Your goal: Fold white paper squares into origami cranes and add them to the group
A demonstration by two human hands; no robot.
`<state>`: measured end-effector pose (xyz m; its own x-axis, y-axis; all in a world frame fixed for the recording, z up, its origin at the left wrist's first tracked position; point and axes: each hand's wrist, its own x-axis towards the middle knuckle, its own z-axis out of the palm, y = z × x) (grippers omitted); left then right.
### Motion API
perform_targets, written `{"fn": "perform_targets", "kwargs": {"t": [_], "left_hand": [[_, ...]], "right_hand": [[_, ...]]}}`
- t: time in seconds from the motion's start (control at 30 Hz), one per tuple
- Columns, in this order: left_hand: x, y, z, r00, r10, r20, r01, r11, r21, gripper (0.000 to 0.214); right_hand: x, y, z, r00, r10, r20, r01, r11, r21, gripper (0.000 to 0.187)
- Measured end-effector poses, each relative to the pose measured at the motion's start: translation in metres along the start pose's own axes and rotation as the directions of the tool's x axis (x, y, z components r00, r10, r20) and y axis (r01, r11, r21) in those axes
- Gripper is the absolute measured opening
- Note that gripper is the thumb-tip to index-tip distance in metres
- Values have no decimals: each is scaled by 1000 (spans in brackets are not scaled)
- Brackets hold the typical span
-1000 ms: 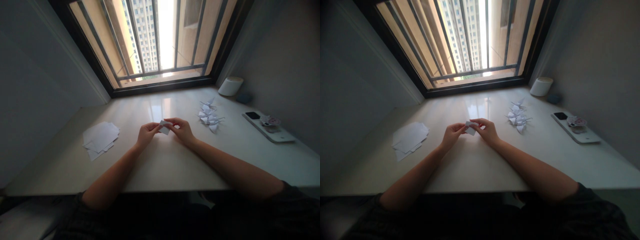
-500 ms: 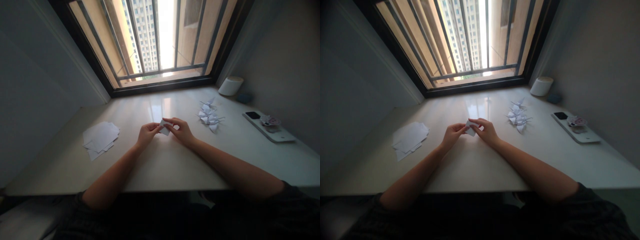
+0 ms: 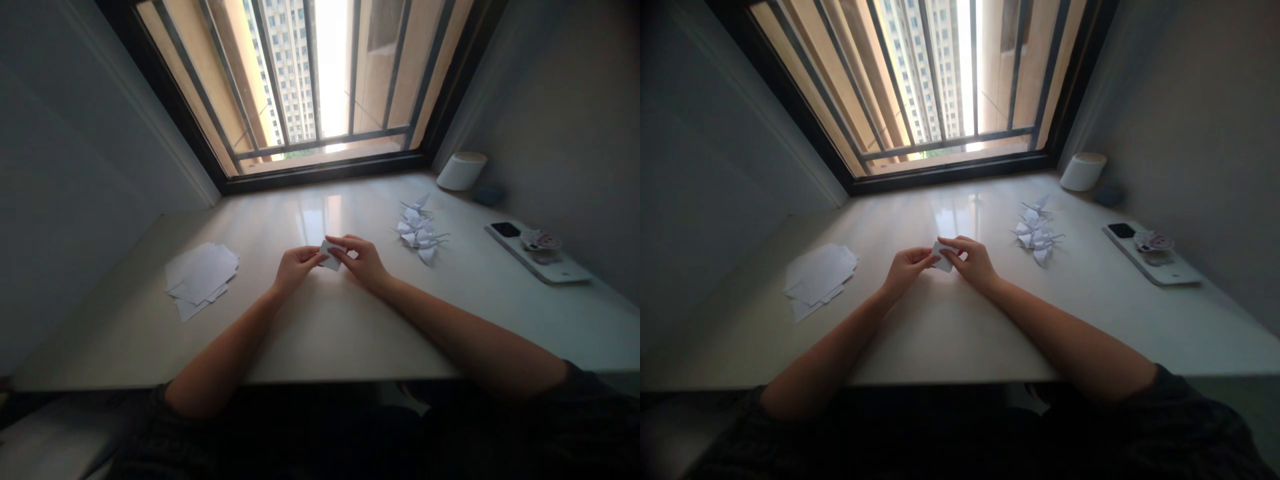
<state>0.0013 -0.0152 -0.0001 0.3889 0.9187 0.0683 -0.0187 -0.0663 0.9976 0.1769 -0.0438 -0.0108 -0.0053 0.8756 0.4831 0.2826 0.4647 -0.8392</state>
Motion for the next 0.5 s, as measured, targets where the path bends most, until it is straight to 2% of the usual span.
{"fn": "perform_targets", "kwargs": {"t": [0.13, 0.5], "left_hand": [[-1, 2, 0, 999, -28, 29, 27, 1000, 9, 37], [0, 0, -2, 1000, -20, 9, 19, 999, 39, 37]], "right_hand": [[0, 2, 0, 1000, 2, 13, -2, 1000, -12, 34], [0, 4, 0, 999, 13, 33, -13, 1000, -13, 32]]}}
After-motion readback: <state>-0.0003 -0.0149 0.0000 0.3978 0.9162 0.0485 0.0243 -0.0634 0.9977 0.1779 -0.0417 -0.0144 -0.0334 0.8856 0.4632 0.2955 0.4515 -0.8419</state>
